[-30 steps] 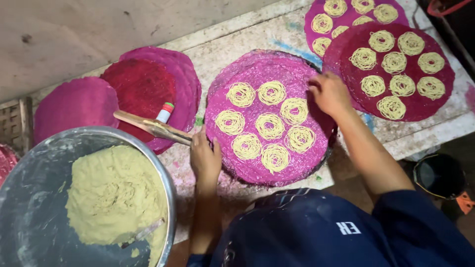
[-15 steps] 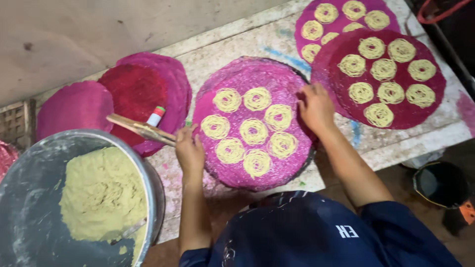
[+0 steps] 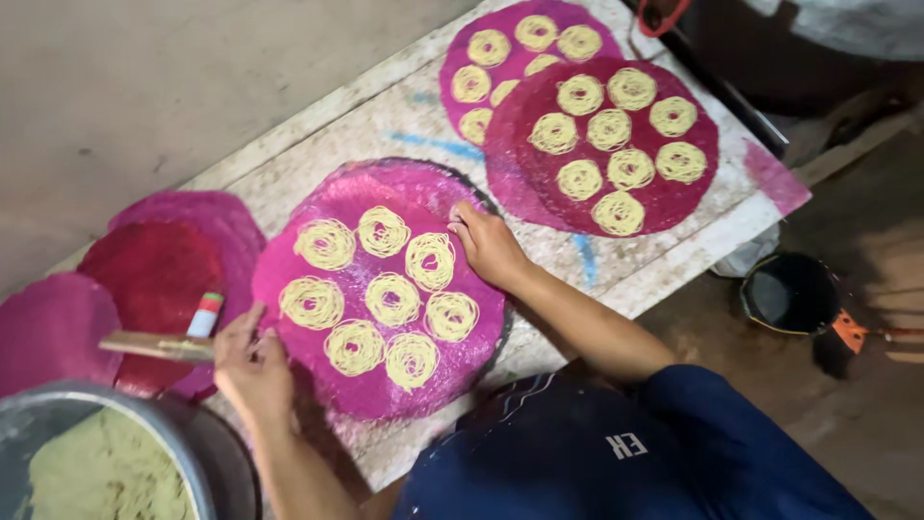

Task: The person uses a handheld dough press to extrude dough into spiral shapes onto pink trays. They repeatedly scoop dough from a metal bowl, press it through the tool, and arrange the formed noodles on the trays.

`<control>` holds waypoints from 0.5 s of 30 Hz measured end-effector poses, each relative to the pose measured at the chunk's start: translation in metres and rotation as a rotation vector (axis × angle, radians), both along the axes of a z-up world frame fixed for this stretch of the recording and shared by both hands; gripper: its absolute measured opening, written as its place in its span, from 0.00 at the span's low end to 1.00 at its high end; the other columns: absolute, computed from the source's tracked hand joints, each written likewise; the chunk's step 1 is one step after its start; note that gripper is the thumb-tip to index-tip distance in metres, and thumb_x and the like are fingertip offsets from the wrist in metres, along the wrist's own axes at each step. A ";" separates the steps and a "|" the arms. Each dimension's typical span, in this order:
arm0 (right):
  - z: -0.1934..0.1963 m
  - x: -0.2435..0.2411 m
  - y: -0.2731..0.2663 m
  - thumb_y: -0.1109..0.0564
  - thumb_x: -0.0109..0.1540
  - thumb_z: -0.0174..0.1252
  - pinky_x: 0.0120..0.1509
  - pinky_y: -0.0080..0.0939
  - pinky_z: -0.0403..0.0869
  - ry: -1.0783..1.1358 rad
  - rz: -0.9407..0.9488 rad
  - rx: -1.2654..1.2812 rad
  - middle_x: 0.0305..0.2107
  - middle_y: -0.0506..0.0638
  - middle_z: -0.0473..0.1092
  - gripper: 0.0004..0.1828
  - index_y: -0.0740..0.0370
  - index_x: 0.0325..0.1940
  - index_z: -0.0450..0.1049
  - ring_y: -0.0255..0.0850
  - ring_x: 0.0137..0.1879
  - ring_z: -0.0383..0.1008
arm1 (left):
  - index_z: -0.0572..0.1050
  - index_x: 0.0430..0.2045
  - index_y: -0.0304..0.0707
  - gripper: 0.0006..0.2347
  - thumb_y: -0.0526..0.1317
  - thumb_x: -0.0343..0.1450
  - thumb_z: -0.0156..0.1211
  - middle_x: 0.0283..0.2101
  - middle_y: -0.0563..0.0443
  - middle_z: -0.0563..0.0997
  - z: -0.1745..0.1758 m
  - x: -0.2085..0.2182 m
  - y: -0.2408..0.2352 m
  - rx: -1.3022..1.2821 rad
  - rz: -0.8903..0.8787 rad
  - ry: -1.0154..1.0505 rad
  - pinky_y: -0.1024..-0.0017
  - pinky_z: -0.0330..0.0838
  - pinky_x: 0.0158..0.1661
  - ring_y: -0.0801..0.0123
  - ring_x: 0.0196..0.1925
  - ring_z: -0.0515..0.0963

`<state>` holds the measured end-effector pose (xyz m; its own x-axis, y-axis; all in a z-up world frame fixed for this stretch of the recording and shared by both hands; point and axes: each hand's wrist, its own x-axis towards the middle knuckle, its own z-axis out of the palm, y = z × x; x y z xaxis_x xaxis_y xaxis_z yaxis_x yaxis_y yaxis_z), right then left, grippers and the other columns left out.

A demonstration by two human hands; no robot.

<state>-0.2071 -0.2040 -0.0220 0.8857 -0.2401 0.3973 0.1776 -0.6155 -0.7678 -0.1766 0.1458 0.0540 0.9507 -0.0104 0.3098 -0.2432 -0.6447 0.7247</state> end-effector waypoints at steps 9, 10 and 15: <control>0.034 -0.111 -0.176 0.61 0.69 0.55 0.40 0.47 0.72 0.005 -0.435 -0.005 0.34 0.60 0.75 0.06 0.65 0.49 0.72 0.48 0.35 0.76 | 0.80 0.52 0.41 0.17 0.27 0.69 0.61 0.55 0.45 0.80 0.008 0.043 -0.186 -0.177 -0.489 0.093 0.70 0.71 0.60 0.63 0.59 0.77; 0.028 -0.124 -0.198 0.61 0.71 0.55 0.42 0.48 0.72 -0.014 -0.475 -0.058 0.36 0.60 0.75 0.05 0.65 0.49 0.71 0.50 0.38 0.77 | 0.80 0.51 0.41 0.16 0.28 0.69 0.63 0.55 0.45 0.79 -0.013 0.048 -0.222 -0.148 -0.520 0.093 0.70 0.71 0.59 0.64 0.59 0.77; -0.022 -0.168 -0.278 0.60 0.74 0.57 0.49 0.54 0.71 0.084 -0.695 -0.143 0.40 0.65 0.73 0.05 0.66 0.51 0.70 0.60 0.44 0.75 | 0.80 0.51 0.42 0.17 0.27 0.69 0.61 0.50 0.42 0.79 -0.112 0.062 -0.370 -0.263 -0.732 0.140 0.70 0.77 0.48 0.61 0.47 0.80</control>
